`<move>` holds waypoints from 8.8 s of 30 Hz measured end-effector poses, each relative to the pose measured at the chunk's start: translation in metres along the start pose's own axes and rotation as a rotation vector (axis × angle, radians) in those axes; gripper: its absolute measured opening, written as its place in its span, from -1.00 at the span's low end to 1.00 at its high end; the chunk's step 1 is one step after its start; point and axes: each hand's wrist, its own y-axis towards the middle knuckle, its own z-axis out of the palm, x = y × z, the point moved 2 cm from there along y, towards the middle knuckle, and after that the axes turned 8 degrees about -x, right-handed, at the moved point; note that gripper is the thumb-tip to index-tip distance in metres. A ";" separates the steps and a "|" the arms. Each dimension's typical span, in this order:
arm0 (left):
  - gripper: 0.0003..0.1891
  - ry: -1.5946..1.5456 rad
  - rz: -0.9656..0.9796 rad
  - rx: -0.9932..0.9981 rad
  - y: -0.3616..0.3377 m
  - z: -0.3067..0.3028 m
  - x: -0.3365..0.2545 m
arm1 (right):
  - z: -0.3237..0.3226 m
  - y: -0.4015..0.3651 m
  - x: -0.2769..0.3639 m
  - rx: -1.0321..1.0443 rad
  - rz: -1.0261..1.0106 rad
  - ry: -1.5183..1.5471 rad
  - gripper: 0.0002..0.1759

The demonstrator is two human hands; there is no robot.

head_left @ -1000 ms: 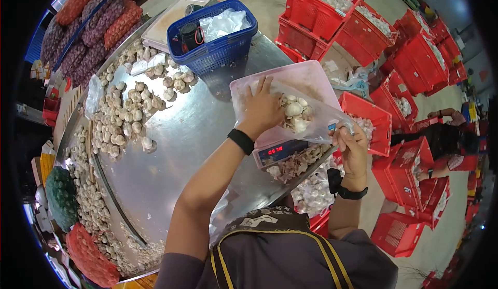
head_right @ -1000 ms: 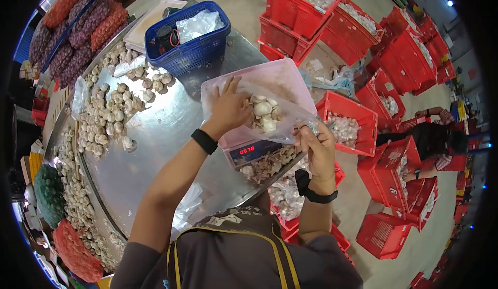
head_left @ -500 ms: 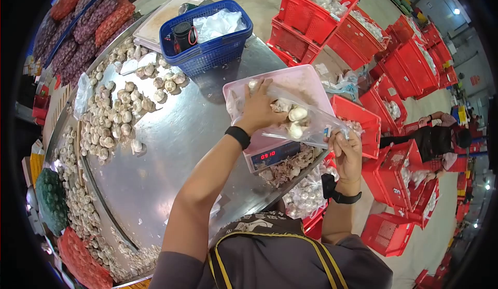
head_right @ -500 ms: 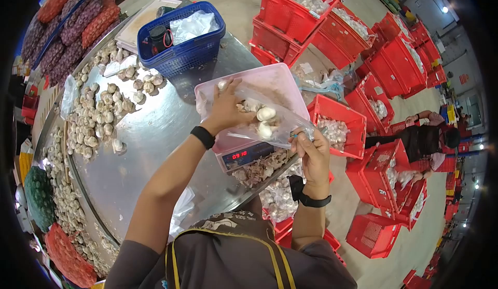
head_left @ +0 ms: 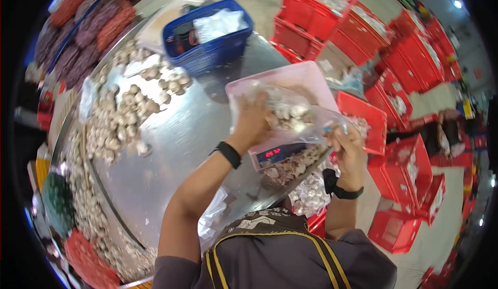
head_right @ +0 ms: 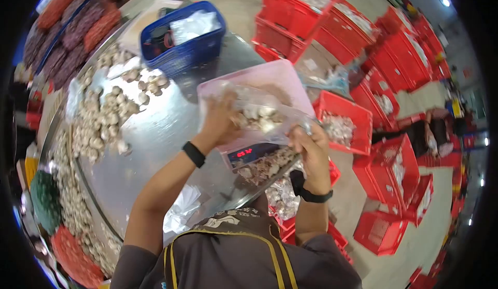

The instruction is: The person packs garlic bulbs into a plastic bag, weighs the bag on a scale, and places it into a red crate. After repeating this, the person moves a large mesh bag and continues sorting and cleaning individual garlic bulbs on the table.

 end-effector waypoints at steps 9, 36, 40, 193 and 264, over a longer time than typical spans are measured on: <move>-0.45 -0.115 0.060 -0.307 -0.032 -0.080 -0.034 | 0.006 -0.001 -0.002 0.065 -0.032 -0.046 -0.79; -0.71 0.175 -1.218 -0.711 -0.339 -0.126 0.431 | 0.017 0.002 0.005 -0.196 -0.122 -0.345 -0.77; -0.73 0.207 -1.151 -0.650 -0.314 -0.136 0.446 | 0.002 0.014 0.005 -0.218 -0.121 -0.389 -0.73; -0.89 -1.007 -1.017 -0.553 -0.446 -0.172 0.045 | 0.268 -0.225 -0.310 0.898 -0.279 -1.274 -0.70; -0.87 -0.331 -1.067 -0.517 -0.457 -0.158 0.167 | 0.248 -0.172 -0.230 0.979 0.316 -0.502 -0.60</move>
